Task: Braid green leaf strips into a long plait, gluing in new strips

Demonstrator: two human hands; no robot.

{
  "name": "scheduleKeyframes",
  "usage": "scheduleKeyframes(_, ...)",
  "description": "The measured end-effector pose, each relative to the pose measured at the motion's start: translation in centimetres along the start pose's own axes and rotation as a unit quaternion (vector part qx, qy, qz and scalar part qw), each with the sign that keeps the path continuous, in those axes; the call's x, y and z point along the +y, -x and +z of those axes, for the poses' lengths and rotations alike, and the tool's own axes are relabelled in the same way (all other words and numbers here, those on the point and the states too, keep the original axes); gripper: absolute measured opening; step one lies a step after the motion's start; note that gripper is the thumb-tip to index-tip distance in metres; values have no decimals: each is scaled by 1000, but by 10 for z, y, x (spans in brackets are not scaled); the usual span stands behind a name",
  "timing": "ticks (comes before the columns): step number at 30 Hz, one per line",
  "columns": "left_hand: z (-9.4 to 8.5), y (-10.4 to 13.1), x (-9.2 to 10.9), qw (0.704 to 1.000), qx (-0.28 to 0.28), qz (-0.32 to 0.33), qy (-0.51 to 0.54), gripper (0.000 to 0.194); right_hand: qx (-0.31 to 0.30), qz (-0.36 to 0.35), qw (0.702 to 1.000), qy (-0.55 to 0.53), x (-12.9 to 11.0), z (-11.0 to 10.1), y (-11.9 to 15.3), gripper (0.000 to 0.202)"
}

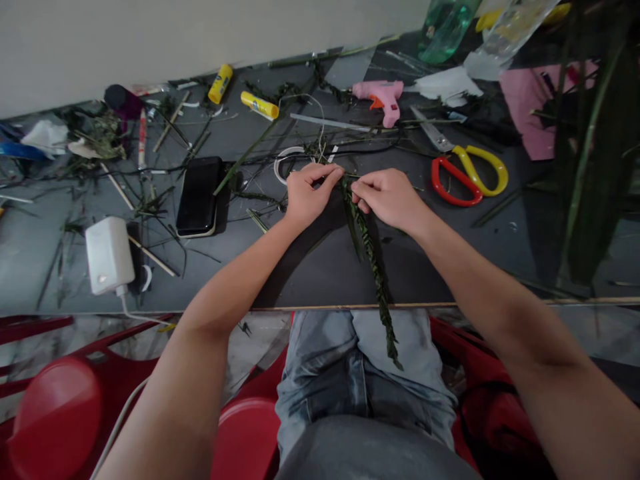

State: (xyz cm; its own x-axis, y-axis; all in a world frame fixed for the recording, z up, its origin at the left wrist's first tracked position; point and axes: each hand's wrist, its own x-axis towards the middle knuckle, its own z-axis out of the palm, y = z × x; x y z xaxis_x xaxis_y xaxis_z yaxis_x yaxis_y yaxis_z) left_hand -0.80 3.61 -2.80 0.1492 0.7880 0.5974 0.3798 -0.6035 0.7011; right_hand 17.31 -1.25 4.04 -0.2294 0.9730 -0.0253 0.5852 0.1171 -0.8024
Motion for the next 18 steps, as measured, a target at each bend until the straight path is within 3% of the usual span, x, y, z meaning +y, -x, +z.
scheduleKeyframes(10,-2,0,-4,1000,-10,-6,-9,33,9,-8,1000,-9,3,8,-1,34)
scheduleKeyframes(16,-1,0,0,1000,-1,2,-20,36,175,-24,980,89,8,-5,-1,47)
scheduleKeyframes(18,-1,0,0,1000,10,-11,-24,36,189,-18,979,74,17,-13,-6,49)
